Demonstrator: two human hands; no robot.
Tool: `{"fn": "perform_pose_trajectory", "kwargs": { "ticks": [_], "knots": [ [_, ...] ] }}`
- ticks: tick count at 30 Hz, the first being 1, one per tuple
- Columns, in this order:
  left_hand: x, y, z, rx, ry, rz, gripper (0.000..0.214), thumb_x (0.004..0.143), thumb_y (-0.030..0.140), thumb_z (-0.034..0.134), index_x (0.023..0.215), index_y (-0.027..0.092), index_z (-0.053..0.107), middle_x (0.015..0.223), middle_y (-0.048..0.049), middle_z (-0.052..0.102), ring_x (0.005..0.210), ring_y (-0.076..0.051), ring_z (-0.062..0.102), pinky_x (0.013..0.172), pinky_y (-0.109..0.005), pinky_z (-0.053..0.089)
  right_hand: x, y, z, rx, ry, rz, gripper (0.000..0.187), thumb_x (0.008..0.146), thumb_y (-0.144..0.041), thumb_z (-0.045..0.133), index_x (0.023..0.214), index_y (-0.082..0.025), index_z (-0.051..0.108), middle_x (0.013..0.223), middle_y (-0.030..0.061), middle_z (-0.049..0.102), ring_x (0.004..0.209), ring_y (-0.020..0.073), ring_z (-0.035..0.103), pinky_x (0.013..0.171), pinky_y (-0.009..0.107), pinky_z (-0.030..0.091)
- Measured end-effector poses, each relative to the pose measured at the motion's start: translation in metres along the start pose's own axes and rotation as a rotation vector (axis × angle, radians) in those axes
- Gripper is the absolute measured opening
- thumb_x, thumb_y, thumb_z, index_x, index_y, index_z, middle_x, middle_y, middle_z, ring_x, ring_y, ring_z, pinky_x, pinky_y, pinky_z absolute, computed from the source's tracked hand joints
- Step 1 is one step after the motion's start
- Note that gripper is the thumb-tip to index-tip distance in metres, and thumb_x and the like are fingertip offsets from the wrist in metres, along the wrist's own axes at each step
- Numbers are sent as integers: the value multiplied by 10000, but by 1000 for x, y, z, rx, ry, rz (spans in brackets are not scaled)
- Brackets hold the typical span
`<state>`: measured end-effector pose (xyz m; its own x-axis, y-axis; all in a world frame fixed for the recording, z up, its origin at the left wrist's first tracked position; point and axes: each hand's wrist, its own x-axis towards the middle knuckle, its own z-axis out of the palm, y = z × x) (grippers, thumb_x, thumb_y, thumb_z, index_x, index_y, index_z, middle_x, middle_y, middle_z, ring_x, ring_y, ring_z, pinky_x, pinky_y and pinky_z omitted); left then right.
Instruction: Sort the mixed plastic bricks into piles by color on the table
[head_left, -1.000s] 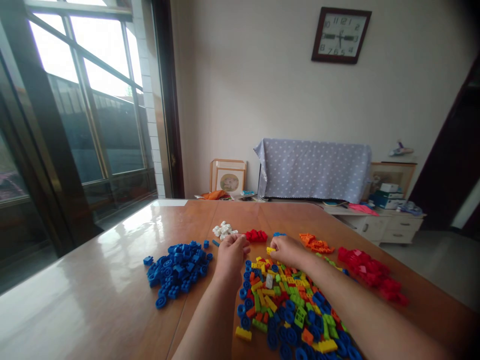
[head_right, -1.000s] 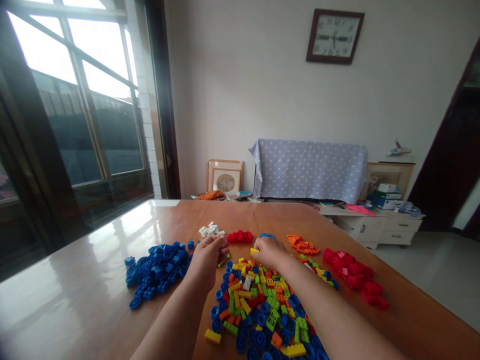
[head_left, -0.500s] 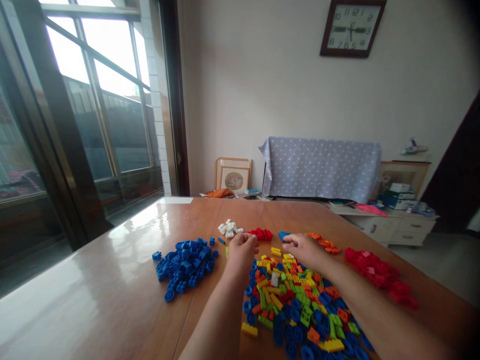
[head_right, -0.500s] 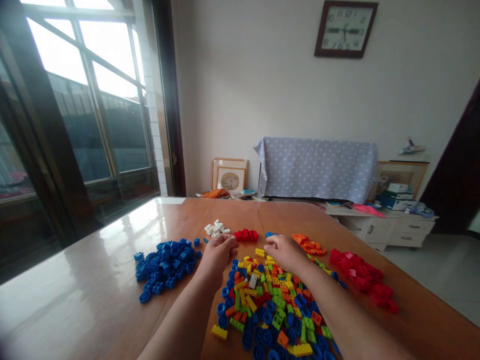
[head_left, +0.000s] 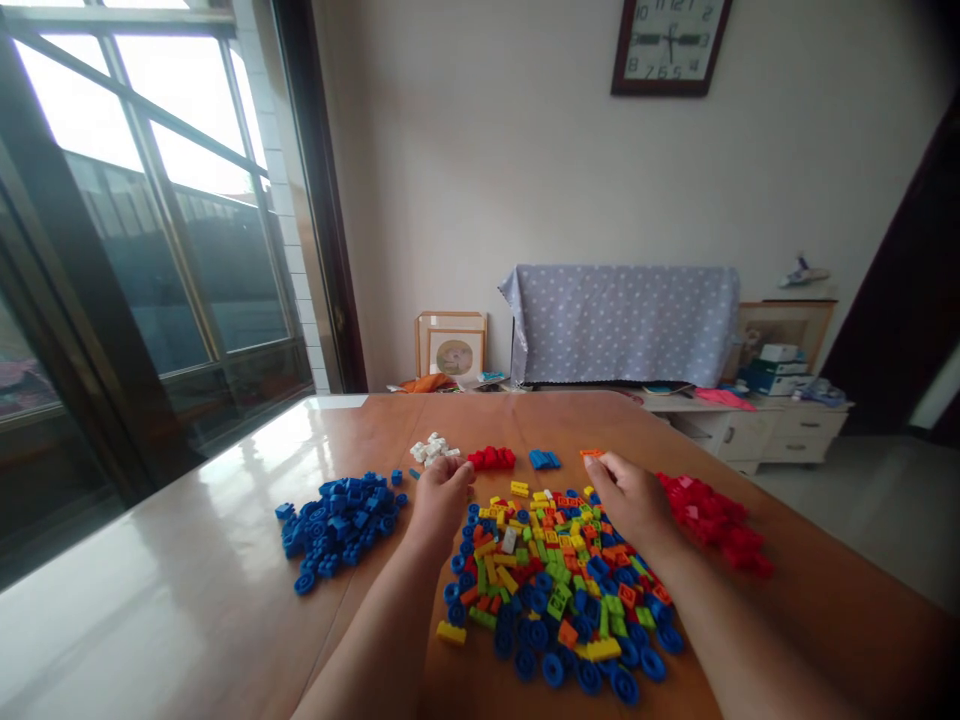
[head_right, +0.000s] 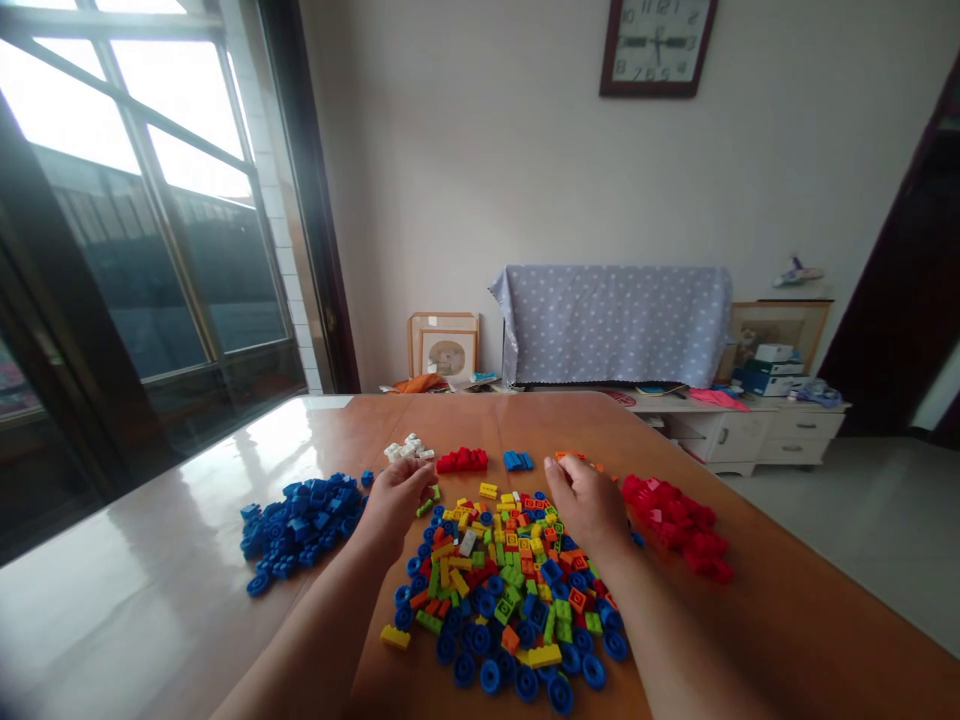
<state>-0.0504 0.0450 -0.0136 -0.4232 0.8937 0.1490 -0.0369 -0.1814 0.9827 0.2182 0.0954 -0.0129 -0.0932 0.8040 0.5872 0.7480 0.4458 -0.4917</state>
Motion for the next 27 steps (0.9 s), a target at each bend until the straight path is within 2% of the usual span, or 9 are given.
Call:
{"fn": "perform_pose_trajectory", "kwargs": {
  "ticks": [4,7,11,13,16,21,24,27],
  "knots": [
    [-4,-3,2,53,25,135,348,750,478,710,858,158,629,752,-10,629,650,-119,561,622,-232,443,1,1,-1,-29,-1,-59,437,999,-497,380,667,-229,476,624,20,595,607,154,504,590,265,280],
    [-5,-2,4,79,91,199,310,775,458,681,850,162,626,748,-11,633,674,-129,578,635,-233,454,2,3,-1,-28,25,-75,428,1000,-485,380,674,-226,477,646,25,611,613,152,512,591,270,260],
    [0,13,6,108,159,226,317,758,458,671,846,157,627,741,-27,652,655,-136,591,608,-235,454,2,5,0,-24,71,-53,468,998,-519,368,648,-222,461,614,24,589,605,155,515,585,280,232],
    [6,25,2,212,187,218,325,763,454,647,882,151,635,765,-46,675,666,-146,613,597,-236,456,1,6,2,-22,71,-48,486,1000,-531,355,644,-221,468,611,27,589,611,158,526,583,284,223],
    [19,44,-15,438,195,194,329,794,450,588,926,154,645,801,-61,702,679,-157,640,585,-237,460,1,7,5,-25,68,-77,493,1003,-534,347,645,-220,474,621,34,600,635,165,543,583,290,211],
    [47,64,-65,743,214,189,235,806,369,581,872,156,656,775,-54,686,698,-162,626,608,-241,443,0,10,7,-26,85,-100,490,999,-539,358,643,-220,465,607,29,590,617,165,528,577,297,195],
    [61,63,-91,983,193,160,129,767,300,626,793,179,660,735,-39,667,746,-186,619,655,-261,437,0,12,7,-23,88,-114,483,996,-537,372,643,-220,465,597,26,582,623,167,539,578,295,200],
    [73,55,-105,1197,122,106,103,717,246,680,809,199,691,852,-61,706,858,-228,638,744,-300,451,1,14,9,-23,85,-123,469,992,-527,385,650,-221,481,611,29,596,641,171,560,578,293,207]
  ]
}}
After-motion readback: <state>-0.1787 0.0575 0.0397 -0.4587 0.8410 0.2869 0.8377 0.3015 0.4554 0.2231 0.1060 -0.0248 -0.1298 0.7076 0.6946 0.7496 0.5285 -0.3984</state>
